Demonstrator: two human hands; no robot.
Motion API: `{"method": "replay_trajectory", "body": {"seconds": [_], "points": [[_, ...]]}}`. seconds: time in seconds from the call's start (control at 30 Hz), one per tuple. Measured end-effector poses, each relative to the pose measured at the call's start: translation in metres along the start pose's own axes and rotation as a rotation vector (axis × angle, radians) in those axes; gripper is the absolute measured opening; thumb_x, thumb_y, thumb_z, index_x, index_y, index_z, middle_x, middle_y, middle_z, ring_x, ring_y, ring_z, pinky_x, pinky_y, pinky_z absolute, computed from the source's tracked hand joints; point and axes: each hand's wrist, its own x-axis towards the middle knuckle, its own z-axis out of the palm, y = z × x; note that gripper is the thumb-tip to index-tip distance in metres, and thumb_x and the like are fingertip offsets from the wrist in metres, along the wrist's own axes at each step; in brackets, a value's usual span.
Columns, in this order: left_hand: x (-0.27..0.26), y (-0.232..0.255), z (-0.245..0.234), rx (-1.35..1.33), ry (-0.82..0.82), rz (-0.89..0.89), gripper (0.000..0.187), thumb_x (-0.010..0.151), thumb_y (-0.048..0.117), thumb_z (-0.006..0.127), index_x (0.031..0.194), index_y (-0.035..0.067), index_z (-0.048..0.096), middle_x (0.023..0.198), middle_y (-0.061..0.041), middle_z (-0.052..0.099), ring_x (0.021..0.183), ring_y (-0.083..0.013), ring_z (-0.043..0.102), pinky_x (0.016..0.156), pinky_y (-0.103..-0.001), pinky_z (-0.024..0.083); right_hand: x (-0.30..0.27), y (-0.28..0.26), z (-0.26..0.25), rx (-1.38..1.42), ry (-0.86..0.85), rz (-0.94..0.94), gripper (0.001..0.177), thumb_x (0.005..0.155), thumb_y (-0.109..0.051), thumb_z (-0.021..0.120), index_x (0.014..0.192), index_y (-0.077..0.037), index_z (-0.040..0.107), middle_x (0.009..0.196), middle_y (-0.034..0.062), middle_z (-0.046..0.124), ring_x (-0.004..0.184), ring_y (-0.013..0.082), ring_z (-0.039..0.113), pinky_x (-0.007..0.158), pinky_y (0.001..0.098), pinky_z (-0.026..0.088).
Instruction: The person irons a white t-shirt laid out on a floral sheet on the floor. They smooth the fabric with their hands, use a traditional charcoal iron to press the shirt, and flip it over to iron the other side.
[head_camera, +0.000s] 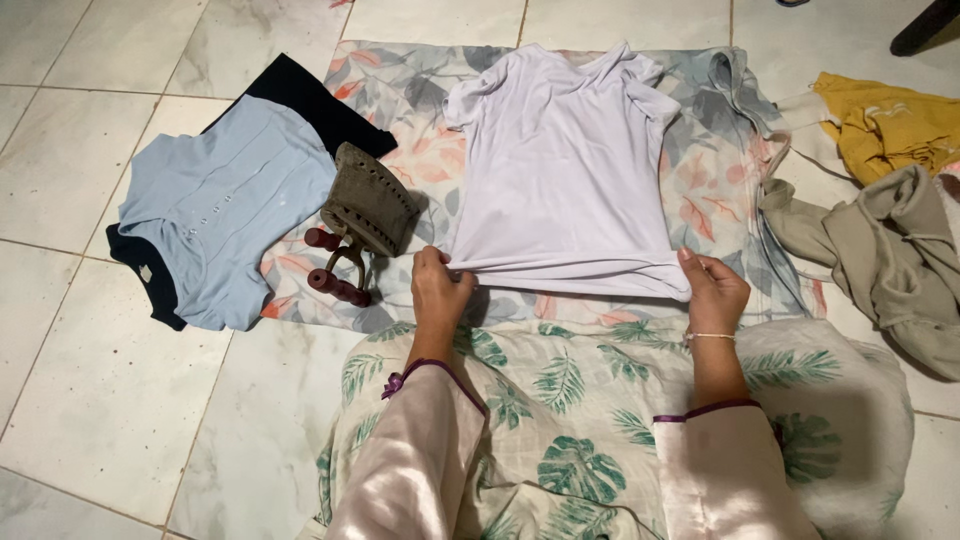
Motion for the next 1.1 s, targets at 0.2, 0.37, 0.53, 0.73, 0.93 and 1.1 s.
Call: {"method": "replay_trajectory", "body": {"seconds": [0.2,0.37,0.53,0.73,0.93,1.1], "points": [[0.001,0.019,-0.010,0.036,0.008,0.032,0.045,0.076,0.032,0.083,0.095,-0.001,0.060,0.094,-0.023,0.064,0.086,-0.0424,0.065,0.075,-0.050,0.052,0.004,0.003,-0.004,0.000,0.052,-0.041,0.021,0.095,-0.017,0.085,0.099,0.002,0.078,0.076,-0.0050,0.064,0.068,0.0026,0.049,0.063,0.0169,0.040],[0.002,0.015,-0.010,-0.025,-0.026,-0.059,0.033,0.093,0.029,0.068,0.090,-0.003,0.062,0.089,-0.028,0.069,0.084,-0.0470,0.066,0.074,-0.053,0.052,-0.001,-0.011,0.002,0.010,-0.061,0.013,0.023,0.094,-0.018,0.085,0.103,0.003,0.077,0.083,-0.0021,0.067,0.073,0.0038,0.053,0.066,0.0174,0.042],[0.005,0.002,-0.006,0.051,-0.006,-0.186,0.034,0.098,0.030,0.066,0.091,-0.003,0.063,0.084,-0.028,0.070,0.081,-0.0490,0.067,0.072,-0.055,0.051,-0.012,-0.024,0.006,-0.241,-0.522,0.224,0.038,0.069,-0.016,0.085,0.103,-0.008,0.069,0.087,0.0021,0.072,0.071,0.0092,0.069,0.057,0.0255,0.057],[0.003,0.005,-0.007,0.125,-0.094,-0.041,0.044,0.083,0.042,0.075,0.094,0.000,0.064,0.079,-0.020,0.072,0.072,-0.0390,0.071,0.067,-0.049,0.056,-0.008,-0.009,0.005,-0.569,-0.167,-0.198,0.023,0.091,-0.017,0.082,0.083,-0.001,0.069,0.069,0.0073,0.065,0.060,0.0129,0.053,0.054,0.0282,0.042],[-0.009,0.034,-0.002,0.284,-0.264,0.102,0.075,0.065,0.067,0.089,0.089,0.000,0.062,0.075,-0.017,0.069,0.067,-0.0314,0.070,0.061,-0.043,0.058,-0.005,-0.012,0.005,-0.369,0.001,0.172,0.044,0.098,-0.035,0.074,0.072,-0.001,0.066,0.051,0.0029,0.050,0.035,0.0139,0.043,0.037,0.0331,0.033],[-0.006,0.022,-0.005,0.264,-0.121,-0.133,0.040,0.071,0.030,0.082,0.096,0.006,0.062,0.079,-0.016,0.072,0.069,-0.0335,0.071,0.064,-0.044,0.056,-0.006,-0.009,0.004,-0.518,-0.055,0.013,0.045,0.094,-0.037,0.075,0.080,0.005,0.072,0.052,0.0072,0.051,0.046,0.0159,0.045,0.048,0.0353,0.038]]}}
